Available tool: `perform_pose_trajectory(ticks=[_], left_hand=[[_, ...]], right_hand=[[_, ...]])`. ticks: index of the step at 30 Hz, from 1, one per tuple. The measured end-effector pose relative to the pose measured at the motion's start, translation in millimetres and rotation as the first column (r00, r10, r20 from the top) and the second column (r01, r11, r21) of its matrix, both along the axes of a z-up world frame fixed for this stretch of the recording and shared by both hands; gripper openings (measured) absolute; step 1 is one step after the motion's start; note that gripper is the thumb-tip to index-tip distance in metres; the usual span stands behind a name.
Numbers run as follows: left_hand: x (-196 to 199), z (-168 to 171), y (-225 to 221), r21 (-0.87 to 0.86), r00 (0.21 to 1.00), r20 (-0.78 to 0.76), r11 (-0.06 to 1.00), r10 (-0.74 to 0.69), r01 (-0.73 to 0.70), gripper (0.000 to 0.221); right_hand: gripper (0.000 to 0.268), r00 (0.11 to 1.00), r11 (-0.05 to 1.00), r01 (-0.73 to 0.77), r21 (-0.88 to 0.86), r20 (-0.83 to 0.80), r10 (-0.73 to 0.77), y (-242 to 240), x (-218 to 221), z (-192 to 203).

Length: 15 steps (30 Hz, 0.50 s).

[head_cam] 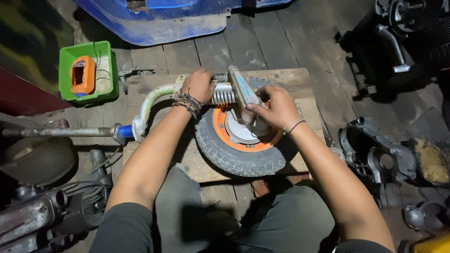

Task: The person uses a wrench to tighten a bolt on a wheel assembly with an orange rim and black tire. After tightening, the person wipes the wheel hub area with a brown cloth.

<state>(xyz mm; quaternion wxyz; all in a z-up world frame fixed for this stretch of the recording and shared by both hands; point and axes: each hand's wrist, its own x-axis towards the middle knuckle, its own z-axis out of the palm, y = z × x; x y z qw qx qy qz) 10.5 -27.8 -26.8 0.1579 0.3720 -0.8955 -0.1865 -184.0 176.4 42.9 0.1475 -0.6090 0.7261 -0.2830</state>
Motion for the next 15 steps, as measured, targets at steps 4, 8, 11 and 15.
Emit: perform_pose_trajectory(ticks=[4, 8, 11, 15], left_hand=[[-6, -32, -17, -0.061, 0.997, 0.08, 0.998, 0.014, -0.009, 0.027], [-2, -13, -8, -0.037, 1.0, 0.031, 0.999, -0.006, 0.007, 0.025], [0, -8, -5, -0.021, 1.0, 0.008, 1.0, -0.019, 0.019, 0.025], [-2, -19, -10, -0.051, 1.0, 0.022, 0.998, -0.02, 0.021, 0.027]], right_hand=[[0.043, 1.0, 1.0, -0.009, 0.001, 0.022, 0.009, 0, 3, 5], [0.043, 1.0, 1.0, -0.005, 0.009, 0.016, 0.005, 0, 3, 5], [0.043, 1.0, 1.0, -0.004, 0.007, 0.012, 0.004, 0, 3, 5], [0.043, 1.0, 1.0, -0.017, -0.002, -0.009, 0.017, 0, 3, 4]])
